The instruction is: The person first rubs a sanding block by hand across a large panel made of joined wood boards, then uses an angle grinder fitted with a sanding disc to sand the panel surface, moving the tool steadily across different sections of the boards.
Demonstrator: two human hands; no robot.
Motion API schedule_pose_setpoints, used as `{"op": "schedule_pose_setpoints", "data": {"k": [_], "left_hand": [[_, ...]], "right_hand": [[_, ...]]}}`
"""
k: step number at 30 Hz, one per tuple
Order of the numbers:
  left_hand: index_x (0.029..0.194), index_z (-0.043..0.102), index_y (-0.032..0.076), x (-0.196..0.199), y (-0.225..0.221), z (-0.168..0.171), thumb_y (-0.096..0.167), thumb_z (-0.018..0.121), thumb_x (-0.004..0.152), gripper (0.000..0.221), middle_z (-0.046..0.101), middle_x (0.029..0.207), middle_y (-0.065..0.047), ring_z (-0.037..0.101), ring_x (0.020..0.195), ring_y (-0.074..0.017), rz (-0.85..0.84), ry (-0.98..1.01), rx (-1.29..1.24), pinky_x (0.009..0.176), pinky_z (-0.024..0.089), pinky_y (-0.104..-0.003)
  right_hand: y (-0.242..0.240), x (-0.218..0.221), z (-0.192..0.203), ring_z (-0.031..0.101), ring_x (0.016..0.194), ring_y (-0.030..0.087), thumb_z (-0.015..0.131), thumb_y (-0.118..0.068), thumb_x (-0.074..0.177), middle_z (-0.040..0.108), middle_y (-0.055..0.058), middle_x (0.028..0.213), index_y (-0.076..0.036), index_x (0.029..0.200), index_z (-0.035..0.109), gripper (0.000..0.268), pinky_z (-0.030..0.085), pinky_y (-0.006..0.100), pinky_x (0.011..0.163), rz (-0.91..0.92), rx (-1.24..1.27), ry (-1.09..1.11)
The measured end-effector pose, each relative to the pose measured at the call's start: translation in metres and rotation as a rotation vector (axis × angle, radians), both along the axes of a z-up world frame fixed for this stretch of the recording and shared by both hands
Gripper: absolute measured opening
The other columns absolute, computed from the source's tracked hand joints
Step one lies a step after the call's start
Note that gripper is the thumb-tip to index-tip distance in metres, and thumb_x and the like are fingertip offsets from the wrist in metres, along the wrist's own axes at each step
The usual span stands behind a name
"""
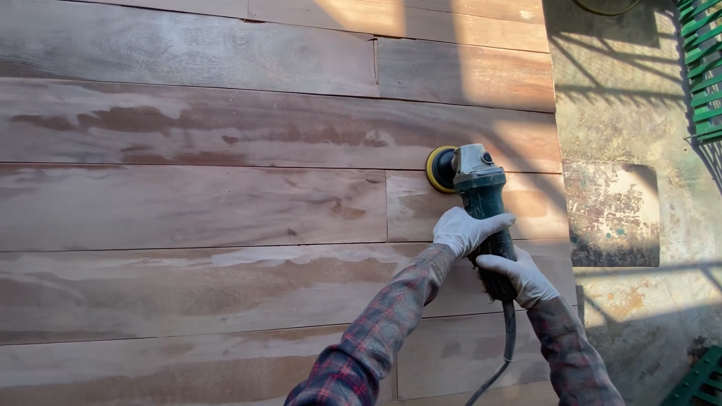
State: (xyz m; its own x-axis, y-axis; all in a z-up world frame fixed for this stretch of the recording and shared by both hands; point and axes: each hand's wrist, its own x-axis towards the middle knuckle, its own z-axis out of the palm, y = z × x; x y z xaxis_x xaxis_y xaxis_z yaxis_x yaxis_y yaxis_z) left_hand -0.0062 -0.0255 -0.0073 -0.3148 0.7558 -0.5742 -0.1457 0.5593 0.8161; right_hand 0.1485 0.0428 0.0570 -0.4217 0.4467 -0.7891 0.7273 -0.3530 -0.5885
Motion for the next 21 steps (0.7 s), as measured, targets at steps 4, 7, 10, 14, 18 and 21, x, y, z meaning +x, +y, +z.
{"op": "schedule_pose_setpoints", "data": {"k": [4, 7, 10, 14, 18, 21], "left_hand": [[0.094, 0.08, 0.001, -0.032, -0.056, 0.009, 0.077, 0.072, 0.058, 0.084, 0.08, 0.088, -0.017, 0.079, 0.081, -0.0257, 0.214, -0.134, 0.057, 0.071, 0.061, -0.038], [0.092, 0.078, 0.0, -0.041, -0.078, 0.008, 0.069, 0.079, 0.059, 0.077, 0.08, 0.085, -0.015, 0.08, 0.075, -0.0229, 0.329, -0.231, 0.057, 0.064, 0.063, -0.036], [0.092, 0.078, 0.0, -0.044, -0.079, 0.014, 0.067, 0.081, 0.06, 0.075, 0.079, 0.085, -0.015, 0.08, 0.074, -0.023, 0.349, -0.245, 0.052, 0.063, 0.063, -0.036], [0.093, 0.078, 0.0, -0.026, -0.068, 0.013, 0.067, 0.08, 0.061, 0.074, 0.079, 0.086, -0.015, 0.079, 0.075, -0.0233, 0.31, -0.275, 0.083, 0.064, 0.062, -0.036], [0.094, 0.078, 0.0, -0.018, -0.063, 0.017, 0.068, 0.079, 0.062, 0.075, 0.08, 0.088, -0.016, 0.079, 0.076, -0.0228, 0.278, -0.296, 0.164, 0.066, 0.061, -0.036], [0.094, 0.078, 0.0, -0.027, -0.079, 0.019, 0.068, 0.079, 0.06, 0.076, 0.079, 0.087, -0.015, 0.078, 0.076, -0.0227, 0.308, -0.28, 0.148, 0.064, 0.061, -0.036]], "right_hand": [[-0.038, -0.042, 0.01, 0.065, 0.055, 0.026, 0.082, -0.028, 0.068, 0.065, 0.011, 0.075, 0.0, 0.105, 0.065, 0.05, 0.054, 0.041, 0.042, 0.113, -0.024, -0.038], [-0.058, -0.069, 0.024, 0.064, 0.053, 0.025, 0.083, -0.03, 0.068, 0.063, 0.01, 0.073, -0.002, 0.105, 0.064, 0.05, 0.053, 0.04, 0.041, 0.187, -0.001, -0.05], [-0.062, -0.068, 0.027, 0.063, 0.053, 0.024, 0.083, -0.03, 0.068, 0.064, 0.009, 0.074, -0.001, 0.105, 0.064, 0.05, 0.052, 0.04, 0.041, 0.166, 0.011, -0.063], [-0.054, -0.047, 0.026, 0.065, 0.053, 0.025, 0.081, -0.031, 0.069, 0.064, 0.011, 0.073, -0.002, 0.106, 0.065, 0.05, 0.052, 0.04, 0.041, 0.136, 0.049, -0.116], [-0.049, -0.037, 0.031, 0.065, 0.052, 0.025, 0.081, -0.031, 0.068, 0.064, 0.012, 0.072, -0.001, 0.106, 0.067, 0.05, 0.053, 0.04, 0.041, 0.101, 0.089, -0.106], [-0.056, -0.052, 0.032, 0.065, 0.052, 0.026, 0.082, -0.03, 0.067, 0.065, 0.011, 0.072, -0.001, 0.104, 0.066, 0.05, 0.053, 0.041, 0.04, 0.154, 0.065, -0.126]]}}
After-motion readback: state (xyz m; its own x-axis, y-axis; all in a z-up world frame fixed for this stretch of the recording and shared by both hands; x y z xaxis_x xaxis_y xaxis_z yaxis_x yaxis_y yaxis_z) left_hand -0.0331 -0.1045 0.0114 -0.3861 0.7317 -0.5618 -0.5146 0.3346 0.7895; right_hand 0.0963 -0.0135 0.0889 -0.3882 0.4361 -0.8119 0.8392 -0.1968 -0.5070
